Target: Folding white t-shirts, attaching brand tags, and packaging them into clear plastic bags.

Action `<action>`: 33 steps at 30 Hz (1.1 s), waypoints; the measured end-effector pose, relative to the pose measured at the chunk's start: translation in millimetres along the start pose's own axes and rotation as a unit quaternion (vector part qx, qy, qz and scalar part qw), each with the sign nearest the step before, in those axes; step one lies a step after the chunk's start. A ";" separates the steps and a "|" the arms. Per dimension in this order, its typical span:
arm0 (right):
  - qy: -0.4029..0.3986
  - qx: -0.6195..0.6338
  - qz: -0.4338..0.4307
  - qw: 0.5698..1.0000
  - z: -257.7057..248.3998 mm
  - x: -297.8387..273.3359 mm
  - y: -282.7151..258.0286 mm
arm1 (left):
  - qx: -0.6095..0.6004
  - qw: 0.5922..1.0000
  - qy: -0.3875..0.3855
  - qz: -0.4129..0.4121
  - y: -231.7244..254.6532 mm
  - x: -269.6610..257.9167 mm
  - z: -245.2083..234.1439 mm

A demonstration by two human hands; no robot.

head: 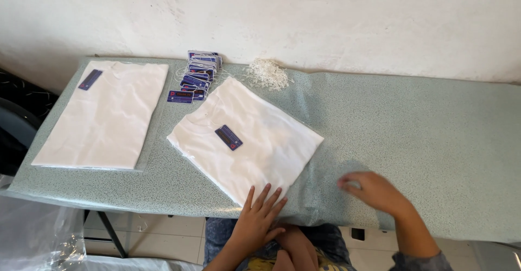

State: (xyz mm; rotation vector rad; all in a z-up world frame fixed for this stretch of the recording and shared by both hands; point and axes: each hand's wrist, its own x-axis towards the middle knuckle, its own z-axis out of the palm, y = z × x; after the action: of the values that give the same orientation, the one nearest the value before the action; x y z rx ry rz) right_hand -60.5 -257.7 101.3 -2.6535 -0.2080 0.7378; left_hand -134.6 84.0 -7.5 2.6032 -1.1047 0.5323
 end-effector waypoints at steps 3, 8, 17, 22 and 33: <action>0.118 0.043 -0.004 0.992 -45.1 27.4 -47.3 | 0.021 1.000 -0.009 -0.012 2.3 1.4 1.2; 0.112 0.050 -0.059 0.991 -23.8 188.4 -68.7 | -0.007 1.000 0.002 -0.019 6.1 -5.1 1.2; -0.122 0.331 -0.040 0.935 -52.5 127.7 -109.3 | -0.218 0.973 0.076 -0.024 9.0 -31.0 -35.9; -0.036 0.566 -0.035 0.823 -63.6 19.3 -59.1 | -0.237 0.954 0.178 -0.034 -0.3 -38.0 -45.7; 0.104 0.099 -0.047 0.988 -175.2 -16.8 -111.9 | -0.237 0.950 0.206 -0.011 0.1 12.2 -58.2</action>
State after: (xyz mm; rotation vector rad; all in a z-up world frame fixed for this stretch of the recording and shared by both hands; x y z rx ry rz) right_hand 12.2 -214.5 292.0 -2.4888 -0.1905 0.4236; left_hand -140.1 98.1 50.1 1.9750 -0.9224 0.6700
